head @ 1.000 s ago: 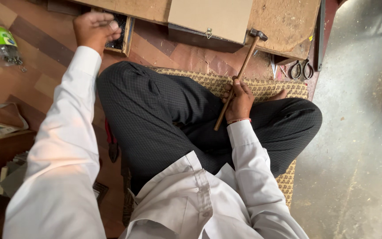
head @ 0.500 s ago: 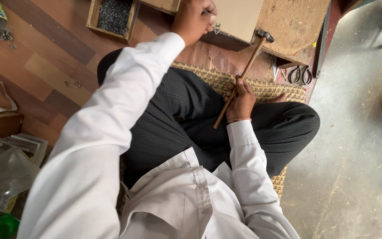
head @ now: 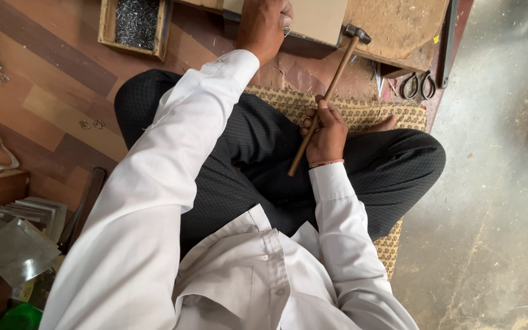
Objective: The person sits on the floor and repeatedly assembles small wooden boxes. They place a metal corner bracket on the edge of a wooden panel, pick up a hammer, and drive a nail into the bracket to secure it. The person then moves the finished box aside and repeats the process with a new panel.
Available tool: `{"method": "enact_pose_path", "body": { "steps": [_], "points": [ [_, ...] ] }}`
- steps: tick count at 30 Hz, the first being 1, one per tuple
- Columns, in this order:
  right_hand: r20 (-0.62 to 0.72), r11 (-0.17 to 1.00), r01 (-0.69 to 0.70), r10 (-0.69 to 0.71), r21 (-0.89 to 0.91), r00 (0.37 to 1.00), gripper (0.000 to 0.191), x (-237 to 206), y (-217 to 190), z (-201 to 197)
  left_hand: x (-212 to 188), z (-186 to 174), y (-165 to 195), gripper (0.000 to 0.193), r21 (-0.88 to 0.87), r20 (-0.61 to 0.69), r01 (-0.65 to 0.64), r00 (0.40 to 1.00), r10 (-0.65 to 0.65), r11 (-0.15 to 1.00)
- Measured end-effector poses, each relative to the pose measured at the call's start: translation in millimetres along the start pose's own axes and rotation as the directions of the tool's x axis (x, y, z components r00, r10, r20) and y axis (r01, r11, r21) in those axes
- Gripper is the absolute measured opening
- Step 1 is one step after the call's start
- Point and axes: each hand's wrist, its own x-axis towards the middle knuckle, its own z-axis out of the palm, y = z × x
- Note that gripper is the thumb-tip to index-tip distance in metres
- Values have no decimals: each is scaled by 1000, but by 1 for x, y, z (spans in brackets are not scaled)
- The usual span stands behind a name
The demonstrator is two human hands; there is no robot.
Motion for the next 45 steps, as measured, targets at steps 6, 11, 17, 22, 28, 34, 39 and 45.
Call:
{"method": "enact_pose_path", "body": {
  "steps": [6, 11, 17, 22, 28, 34, 39, 45],
  "points": [
    [8, 1000, -7, 7, -13, 1000, 31, -2, 0, -1, 0, -3, 7, 11, 64, -82, -96, 992, 101, 993],
    [5, 999, -15, 15, -40, 1000, 31, -11, -5, 1, -1, -5, 9, 14, 35, 12, -4, 1000, 4, 999],
    [-11, 930, 243, -256, -274, 967, 37, -32, -8, 11, -1, -2, 1, 12, -19, -17, -42, 999, 42, 999],
    [141, 649, 485, -508, -586, 850, 42, -51, -3, 19, 3, 2, -6, 10, -68, 75, 109, 992, -103, 992],
    [292, 323, 537, -571, -779, 767, 48, -56, -4, 23, -2, 5, -4, 10, 29, -35, -24, 999, 25, 999],
    [477, 76, 694, -672, -716, 566, 46, -54, -8, 23, -1, 8, -4, 14, 31, -14, 45, 999, -44, 999],
    [383, 151, 574, -605, -805, 698, 43, -54, -8, 22, 2, 9, -7, 9, 71, -65, -90, 993, 95, 993],
    [524, -45, 726, -722, -687, 451, 45, -49, -8, 22, 2, 9, -9, 13, -14, 24, 25, 999, -25, 1000]
  ]
}}
